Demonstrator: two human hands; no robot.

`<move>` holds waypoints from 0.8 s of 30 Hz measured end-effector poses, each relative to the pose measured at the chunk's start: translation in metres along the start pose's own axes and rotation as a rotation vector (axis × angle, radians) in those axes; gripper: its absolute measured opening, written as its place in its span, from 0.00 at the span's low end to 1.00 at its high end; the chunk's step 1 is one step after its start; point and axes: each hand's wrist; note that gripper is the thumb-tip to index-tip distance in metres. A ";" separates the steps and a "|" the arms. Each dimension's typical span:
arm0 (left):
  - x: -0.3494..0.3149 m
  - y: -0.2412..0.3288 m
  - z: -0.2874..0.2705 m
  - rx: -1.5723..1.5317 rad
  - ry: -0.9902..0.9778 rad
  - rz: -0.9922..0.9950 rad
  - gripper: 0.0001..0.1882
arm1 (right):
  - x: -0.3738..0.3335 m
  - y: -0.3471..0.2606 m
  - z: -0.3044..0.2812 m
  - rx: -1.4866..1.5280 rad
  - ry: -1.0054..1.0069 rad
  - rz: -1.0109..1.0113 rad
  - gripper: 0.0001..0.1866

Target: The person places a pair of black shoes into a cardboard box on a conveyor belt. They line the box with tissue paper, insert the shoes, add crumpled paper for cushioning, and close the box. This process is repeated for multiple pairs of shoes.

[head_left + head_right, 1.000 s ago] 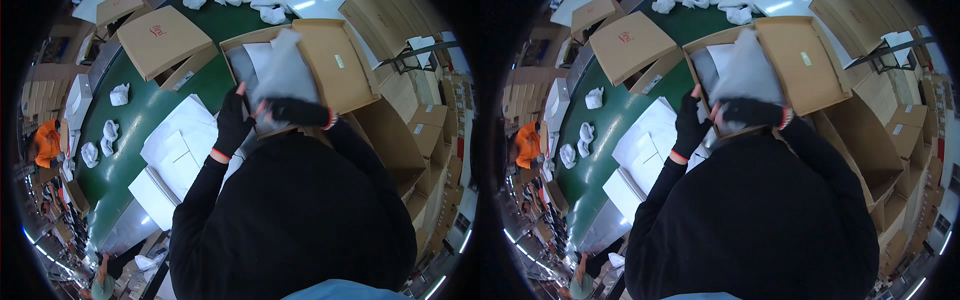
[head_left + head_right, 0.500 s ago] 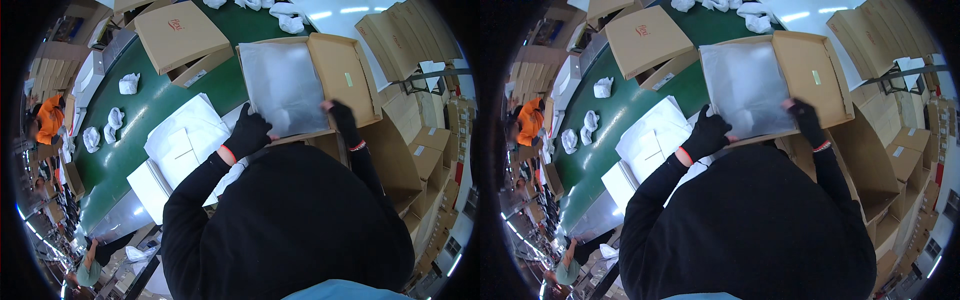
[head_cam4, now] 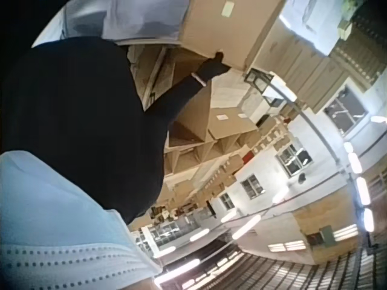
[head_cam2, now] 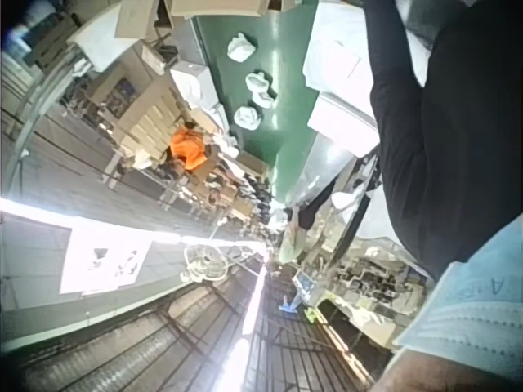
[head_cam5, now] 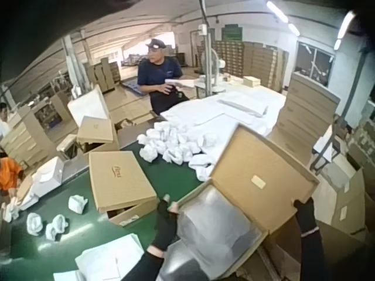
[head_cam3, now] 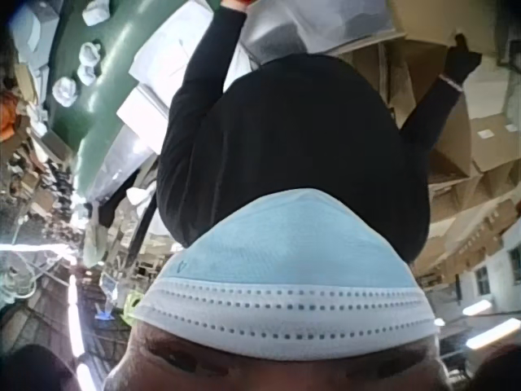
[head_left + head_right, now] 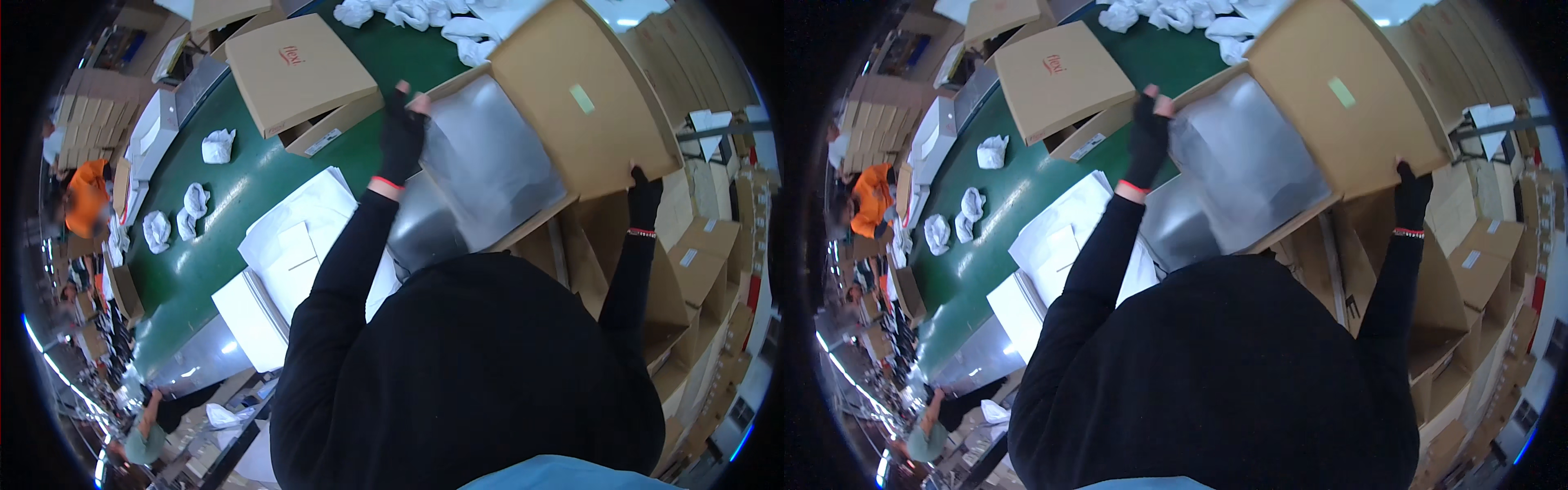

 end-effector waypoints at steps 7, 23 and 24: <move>0.000 -0.049 -0.031 -0.564 -0.096 -0.643 0.44 | -0.105 -0.012 0.031 -0.757 -0.712 -0.286 0.35; -0.108 0.018 0.005 -0.404 -0.274 -0.624 0.44 | -0.094 0.125 0.029 0.724 -0.490 0.695 0.36; -0.097 0.026 0.005 -0.402 -0.287 -0.622 0.44 | -0.091 0.121 0.022 0.830 -0.521 0.699 0.35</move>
Point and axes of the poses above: each hand's wrist, its own x-axis towards the middle knuckle, its own z-axis out of the palm, y = z × x, and after that the axes turned 11 degrees about z, right-handed
